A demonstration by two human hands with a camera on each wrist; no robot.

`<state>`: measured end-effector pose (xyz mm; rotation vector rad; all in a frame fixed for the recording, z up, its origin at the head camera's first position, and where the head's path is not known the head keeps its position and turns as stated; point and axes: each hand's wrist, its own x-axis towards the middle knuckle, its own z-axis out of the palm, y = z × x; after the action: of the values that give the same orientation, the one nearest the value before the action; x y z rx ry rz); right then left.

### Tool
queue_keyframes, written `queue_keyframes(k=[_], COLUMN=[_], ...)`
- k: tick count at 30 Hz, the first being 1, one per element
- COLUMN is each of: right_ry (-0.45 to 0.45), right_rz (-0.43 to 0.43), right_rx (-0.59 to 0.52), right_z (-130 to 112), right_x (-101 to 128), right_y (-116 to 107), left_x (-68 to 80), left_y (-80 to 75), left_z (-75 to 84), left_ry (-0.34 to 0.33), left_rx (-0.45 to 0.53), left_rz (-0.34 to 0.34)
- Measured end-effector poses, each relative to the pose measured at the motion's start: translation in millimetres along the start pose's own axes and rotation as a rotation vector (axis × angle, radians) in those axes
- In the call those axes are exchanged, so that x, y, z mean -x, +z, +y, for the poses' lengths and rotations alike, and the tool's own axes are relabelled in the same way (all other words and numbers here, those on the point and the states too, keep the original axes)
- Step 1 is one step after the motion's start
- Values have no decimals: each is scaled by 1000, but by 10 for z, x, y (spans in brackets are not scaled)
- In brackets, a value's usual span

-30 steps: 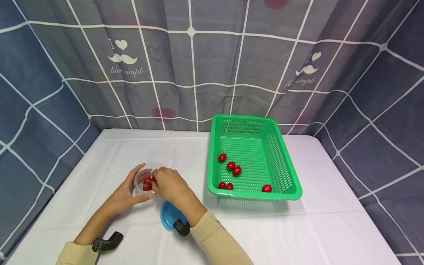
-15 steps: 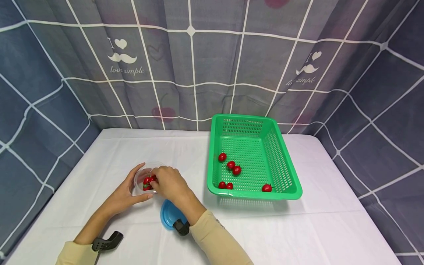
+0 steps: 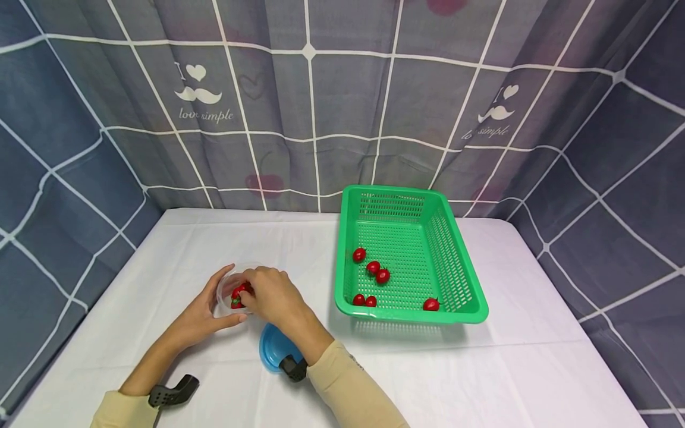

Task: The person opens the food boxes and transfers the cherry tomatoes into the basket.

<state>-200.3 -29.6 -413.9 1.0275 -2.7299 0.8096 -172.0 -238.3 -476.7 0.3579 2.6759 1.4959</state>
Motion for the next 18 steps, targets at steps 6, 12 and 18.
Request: queue_keyframes(k=[6, 12, 18], right_ry=[5, -2, -15], right_rz=[9, 33, 47], right_rx=[-29, -63, -89], right_z=[-13, -25, -61], right_x=[3, 25, 38], right_y=[-36, -102, -219], left_x=[0, 4, 13], left_y=[3, 6, 2], left_z=[3, -2, 3], left_ry=[-10, -15, -15], left_rx=[-11, -11, 4], left_rz=[0, -1, -2])
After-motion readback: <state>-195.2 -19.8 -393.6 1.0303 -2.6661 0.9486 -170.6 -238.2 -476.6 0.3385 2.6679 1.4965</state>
